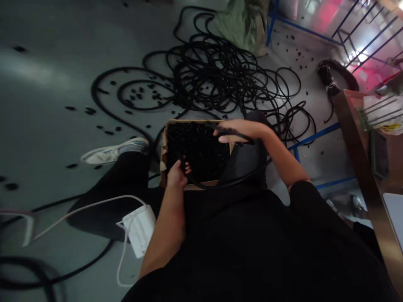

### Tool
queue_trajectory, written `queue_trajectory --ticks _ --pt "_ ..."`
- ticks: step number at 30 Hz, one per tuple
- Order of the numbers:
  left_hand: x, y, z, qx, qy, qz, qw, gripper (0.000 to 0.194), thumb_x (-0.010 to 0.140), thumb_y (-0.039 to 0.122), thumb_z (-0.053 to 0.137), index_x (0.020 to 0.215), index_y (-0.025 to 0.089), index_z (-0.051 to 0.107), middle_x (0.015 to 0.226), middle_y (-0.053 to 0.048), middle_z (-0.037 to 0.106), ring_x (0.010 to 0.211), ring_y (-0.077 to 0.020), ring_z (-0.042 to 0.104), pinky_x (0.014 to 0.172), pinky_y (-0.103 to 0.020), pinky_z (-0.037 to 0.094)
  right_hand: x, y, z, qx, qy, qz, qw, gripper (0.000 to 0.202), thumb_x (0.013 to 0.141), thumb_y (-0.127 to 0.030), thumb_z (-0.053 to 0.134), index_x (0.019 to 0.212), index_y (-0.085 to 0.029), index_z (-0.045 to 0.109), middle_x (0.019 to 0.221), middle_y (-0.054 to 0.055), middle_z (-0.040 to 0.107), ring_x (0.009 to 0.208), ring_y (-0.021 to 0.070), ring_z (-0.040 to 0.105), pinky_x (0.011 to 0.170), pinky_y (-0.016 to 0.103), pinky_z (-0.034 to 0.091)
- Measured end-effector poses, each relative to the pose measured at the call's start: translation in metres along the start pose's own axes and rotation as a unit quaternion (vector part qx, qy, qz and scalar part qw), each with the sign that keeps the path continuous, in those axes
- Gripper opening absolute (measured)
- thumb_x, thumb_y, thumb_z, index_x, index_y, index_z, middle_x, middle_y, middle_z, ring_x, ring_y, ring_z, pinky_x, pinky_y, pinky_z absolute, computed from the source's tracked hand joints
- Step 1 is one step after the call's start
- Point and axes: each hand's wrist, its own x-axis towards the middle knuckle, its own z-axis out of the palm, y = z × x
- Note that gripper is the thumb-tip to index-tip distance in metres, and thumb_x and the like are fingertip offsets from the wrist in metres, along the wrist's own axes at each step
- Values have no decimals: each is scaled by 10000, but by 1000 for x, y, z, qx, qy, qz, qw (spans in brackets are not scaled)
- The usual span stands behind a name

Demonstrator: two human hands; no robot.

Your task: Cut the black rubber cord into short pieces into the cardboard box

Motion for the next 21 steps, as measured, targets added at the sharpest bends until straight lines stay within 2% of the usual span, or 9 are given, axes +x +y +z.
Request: queue_trajectory --ticks 3,5,7,9,10,12,15,17,21 --pt "-6 -7 6 27 11 16 999 26 1141 165 741 1119 178 748 767 33 673 526 -79 532 466 -131 358 74 25 61 88 -79 93 989 338 1324 -463 782 1475 -161 795 1158 61 885 797 151 827 727 233 638" --pt "-10 -9 10 48 21 35 998 138 1096 184 813 1007 189 707 779 32 690 525 -69 520 461 -132 338 110 34 98 76 -102 169 977 203 1309 -373 802 1301 -170 801 989 -2 831 673 120 755 645 203 568" --pt "-13 -10 12 59 38 51 996 299 1073 251 905 941 213 640 777 45 686 513 -60 499 457 -130 313 133 40 127 29 -142 217 965 266 1310 -334 784 1101 -169 778 832 -23 768 613 121 686 609 207 522" --pt "-16 -12 14 66 48 62 995 407 1058 327 984 948 233 604 765 66 669 509 -59 491 461 -125 299 144 45 148 -18 -169 249 953 330 1304 -346 784 1029 -164 776 829 18 812 651 151 720 625 228 541" --pt "-17 -13 15 73 49 67 994 432 1059 354 1003 962 241 597 759 76 658 508 -60 488 462 -122 297 147 48 156 -39 -166 261 950 300 1286 -362 813 1075 -150 802 916 63 879 727 179 787 668 239 581" --pt "-18 -15 16 90 48 77 992 424 1092 371 987 979 248 598 756 80 649 513 -62 496 462 -120 294 148 57 167 -76 -133 281 947 315 1227 -392 902 1334 -102 840 1254 186 970 1015 262 928 839 271 678" --pt "-15 -19 15 125 45 89 987 414 1142 446 959 1000 253 622 762 71 658 522 -71 516 458 -126 317 148 72 176 -104 -97 288 947 641 1189 -403 935 1682 -57 717 1640 304 875 1430 360 914 1118 339 704" --pt "-13 -22 15 145 42 93 984 424 1150 512 961 1029 258 645 753 75 647 522 -79 526 455 -133 333 149 81 177 -92 -93 275 952 640 1190 -381 914 1702 -72 687 1673 296 855 1485 364 888 1188 360 686" --pt "-9 -26 13 154 42 103 982 394 1186 526 916 1050 258 662 746 70 636 529 -87 521 452 -138 343 151 89 180 -68 -86 242 964 554 1116 -319 973 1577 -124 735 1578 246 887 1388 361 889 1178 392 683"
